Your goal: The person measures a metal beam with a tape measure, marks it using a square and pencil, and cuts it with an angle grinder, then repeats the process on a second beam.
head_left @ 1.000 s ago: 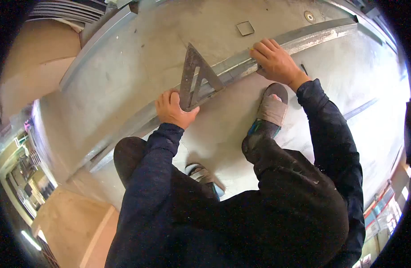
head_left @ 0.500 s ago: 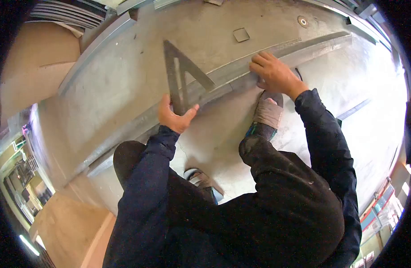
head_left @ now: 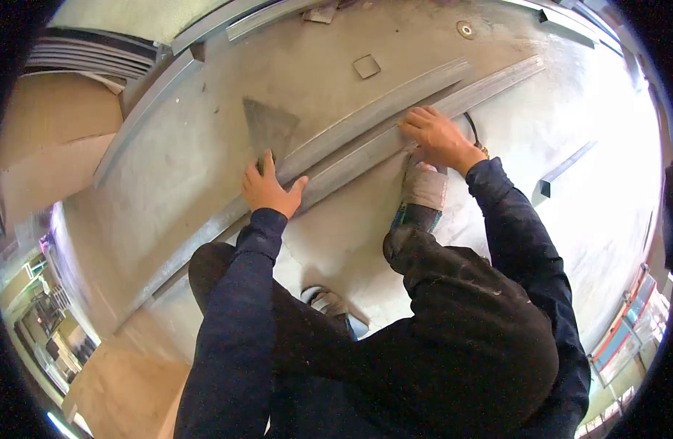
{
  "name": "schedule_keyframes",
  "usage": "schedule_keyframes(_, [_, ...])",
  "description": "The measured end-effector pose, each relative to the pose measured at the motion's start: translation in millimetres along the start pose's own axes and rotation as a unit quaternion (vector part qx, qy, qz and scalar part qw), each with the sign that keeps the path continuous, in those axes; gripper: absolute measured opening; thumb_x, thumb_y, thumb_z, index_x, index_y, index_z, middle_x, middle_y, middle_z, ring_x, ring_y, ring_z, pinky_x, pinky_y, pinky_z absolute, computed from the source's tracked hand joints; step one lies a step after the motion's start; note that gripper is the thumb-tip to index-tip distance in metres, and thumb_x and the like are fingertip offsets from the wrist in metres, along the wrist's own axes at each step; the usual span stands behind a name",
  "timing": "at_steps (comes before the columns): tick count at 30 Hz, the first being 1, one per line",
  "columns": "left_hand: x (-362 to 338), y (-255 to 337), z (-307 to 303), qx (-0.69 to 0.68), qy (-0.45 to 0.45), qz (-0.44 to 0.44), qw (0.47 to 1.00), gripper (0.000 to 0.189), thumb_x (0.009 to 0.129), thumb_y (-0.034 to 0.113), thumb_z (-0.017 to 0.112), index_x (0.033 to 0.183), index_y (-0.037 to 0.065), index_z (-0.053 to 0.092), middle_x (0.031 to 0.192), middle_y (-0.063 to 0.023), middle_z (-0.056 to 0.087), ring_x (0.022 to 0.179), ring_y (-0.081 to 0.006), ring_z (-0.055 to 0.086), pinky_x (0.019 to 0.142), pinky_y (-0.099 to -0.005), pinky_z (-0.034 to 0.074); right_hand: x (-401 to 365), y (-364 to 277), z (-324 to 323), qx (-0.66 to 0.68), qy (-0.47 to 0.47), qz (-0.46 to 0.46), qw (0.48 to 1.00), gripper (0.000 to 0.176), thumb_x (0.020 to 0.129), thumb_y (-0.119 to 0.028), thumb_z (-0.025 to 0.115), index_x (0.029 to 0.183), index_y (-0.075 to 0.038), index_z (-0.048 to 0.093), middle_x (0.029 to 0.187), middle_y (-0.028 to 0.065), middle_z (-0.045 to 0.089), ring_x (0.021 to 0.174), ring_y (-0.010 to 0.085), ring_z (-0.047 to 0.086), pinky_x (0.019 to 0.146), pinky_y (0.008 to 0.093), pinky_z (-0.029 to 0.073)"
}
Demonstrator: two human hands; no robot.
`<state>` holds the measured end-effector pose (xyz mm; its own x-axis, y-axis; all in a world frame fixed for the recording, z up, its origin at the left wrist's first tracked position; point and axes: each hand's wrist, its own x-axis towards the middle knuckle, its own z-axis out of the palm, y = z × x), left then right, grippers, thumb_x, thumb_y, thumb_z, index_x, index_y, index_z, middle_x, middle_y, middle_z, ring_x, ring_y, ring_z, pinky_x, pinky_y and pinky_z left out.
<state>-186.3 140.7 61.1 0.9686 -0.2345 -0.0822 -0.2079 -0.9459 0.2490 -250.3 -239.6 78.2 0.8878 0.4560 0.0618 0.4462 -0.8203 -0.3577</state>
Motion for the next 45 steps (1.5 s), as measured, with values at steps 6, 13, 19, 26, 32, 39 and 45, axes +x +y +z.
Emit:
schedule_keyframes(6, [9.4,5.8,-2.7,0.057,-0.047,0.087,0.994,0.084,0.068,0.044,0.086,0.143,0.024,0.054,0.136,-0.0227,0.046,0.125,-0.0388,0.045,0.104,-0.0544,0.034,-11.4,-72.6,36.8,0.108,-0.124,-0.018,0.986,0.04,0.075,-0.017,0.072,0.113,-0.008,0.066,0.117,0.0112,0.062,0.108,0.0324,0.059,0.097,0.0416,0.048])
schedule_keyframes(13, [62.6,-8.8,6.1,0.111,-0.041,-0.012,0.993,0.076,0.071,0.044,0.084,0.139,0.024,0.056,0.134,-0.0177,0.046,0.122,-0.0358,0.045,0.099,-0.0543,0.037,-84.6,-65.3,48.5,0.089,0.143,0.195,0.966,0.044,0.076,-0.008,0.074,0.119,-0.009,0.066,0.109,0.014,0.062,0.105,0.0344,0.059,0.091,0.0442,0.051])
schedule_keyframes(19, [49.3,41.8,-46.3,0.115,-0.176,0.153,0.966,0.085,0.069,0.047,0.084,0.139,0.011,0.052,0.124,-0.0232,0.059,0.114,-0.0383,0.058,0.096,-0.053,0.045,-144.5,-46.8,1.3,-0.026,0.128,0.484,0.865,0.072,0.075,-0.025,0.082,0.139,-0.015,0.053,0.141,0.0241,0.041,0.127,0.0425,0.045,0.104,0.0512,0.041])
schedule_keyframes(26, [24.4,48.1,8.0,0.162,-0.4,0.165,0.887,0.071,0.072,0.037,0.081,0.13,0.007,0.055,0.113,-0.0197,0.067,0.111,-0.0401,0.062,0.096,-0.0492,0.05,-157.9,-28.8,26.3,0.022,0.049,0.476,0.878,0.049,0.08,-0.023,0.076,0.126,-0.013,0.061,0.121,0.0226,0.053,0.112,0.0394,0.054,0.095,0.0453,0.049])
schedule_keyframes(32, [52.4,113.0,38.9,0.064,-0.289,0.182,0.937,0.067,0.073,0.028,0.078,0.131,0.004,0.054,0.122,-0.0224,0.062,0.116,-0.0398,0.057,0.098,-0.0482,0.048,-137.5,-89.7,13.6,0.157,0.224,0.491,0.827,0.033,0.078,-0.023,0.076,0.105,-0.006,0.068,0.101,0.0198,0.06,0.093,0.0367,0.061,0.084,0.0438,0.052])
schedule_keyframes(39, [50.5,125.1,61.4,-0.042,-0.192,0.21,0.958,0.08,0.074,0.04,0.082,0.136,0.001,0.049,0.129,-0.0226,0.058,0.125,-0.0406,0.05,0.106,-0.0475,0.041,-30.4,-130.0,59.2,0.218,-0.045,0.072,0.972,0.035,0.085,-0.028,0.071,0.113,-0.009,0.063,0.109,0.0165,0.058,0.103,0.0365,0.059,0.091,0.0458,0.05])
schedule_keyframes(45, [42.4,77.1,71.5,0.045,-0.183,0.217,0.958,0.087,0.073,0.037,0.085,0.14,-0.001,0.046,0.136,-0.0251,0.055,0.127,-0.0426,0.05,0.108,-0.0493,0.039,-105.1,-157.0,50.7,0.223,0.268,0.365,0.863,0.027,0.092,-0.023,0.068,0.112,-0.006,0.065,0.109,0.0179,0.061,0.1,0.0366,0.06,0.09,0.0444,0.049])
